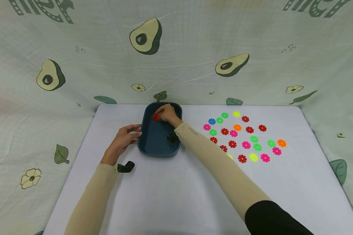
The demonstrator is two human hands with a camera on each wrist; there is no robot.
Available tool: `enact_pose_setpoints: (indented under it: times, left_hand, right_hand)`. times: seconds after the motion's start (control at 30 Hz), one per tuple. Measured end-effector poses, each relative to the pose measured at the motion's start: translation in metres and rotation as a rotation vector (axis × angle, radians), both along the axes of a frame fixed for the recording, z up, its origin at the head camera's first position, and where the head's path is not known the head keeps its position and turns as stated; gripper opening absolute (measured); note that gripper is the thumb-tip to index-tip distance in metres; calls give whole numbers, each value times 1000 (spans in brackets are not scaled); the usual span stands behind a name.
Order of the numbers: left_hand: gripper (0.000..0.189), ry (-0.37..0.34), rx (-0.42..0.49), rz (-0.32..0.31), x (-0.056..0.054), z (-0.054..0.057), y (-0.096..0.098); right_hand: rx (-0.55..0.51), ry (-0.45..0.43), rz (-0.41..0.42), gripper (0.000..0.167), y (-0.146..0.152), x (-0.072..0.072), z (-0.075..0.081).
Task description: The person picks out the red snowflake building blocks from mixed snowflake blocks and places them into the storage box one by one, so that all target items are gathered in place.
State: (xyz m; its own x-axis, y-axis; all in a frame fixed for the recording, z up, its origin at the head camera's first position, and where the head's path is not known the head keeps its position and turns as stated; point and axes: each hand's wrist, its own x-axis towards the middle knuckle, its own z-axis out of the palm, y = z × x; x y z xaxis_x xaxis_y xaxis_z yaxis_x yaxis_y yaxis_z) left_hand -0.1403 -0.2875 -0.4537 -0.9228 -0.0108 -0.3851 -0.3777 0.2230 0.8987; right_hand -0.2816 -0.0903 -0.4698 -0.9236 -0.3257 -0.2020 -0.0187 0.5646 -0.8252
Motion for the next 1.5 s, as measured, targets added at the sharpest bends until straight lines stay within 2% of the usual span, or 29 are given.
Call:
enact_pose_setpoints:
  times: [0.13,0.37,0.57,0.87,1.17,1.5]
  left_hand:
    - [52,1,6,-5,-1,-2,5]
    - [52,-4,9,-23,-1,-3,10]
    - [54,-14,-3,-32,2,0,6]
    - [56,-10,-27,-41,5,2,-5]
    - [57,-19,-42,-47,2,4,-7]
    - [58,-25,-40,-66,-2,3,-1]
  right_hand:
    - [-19,-2,-8,30,7,0,-2]
    - [-89,3,40,27,22,7,6]
    - [-180,-69,82,28,32,11,16]
    - [-327,-199,161,32,50,27,39]
    - [-300,-187,217,31,82,46,51]
    - [-229,-157,234,28,135,62,51]
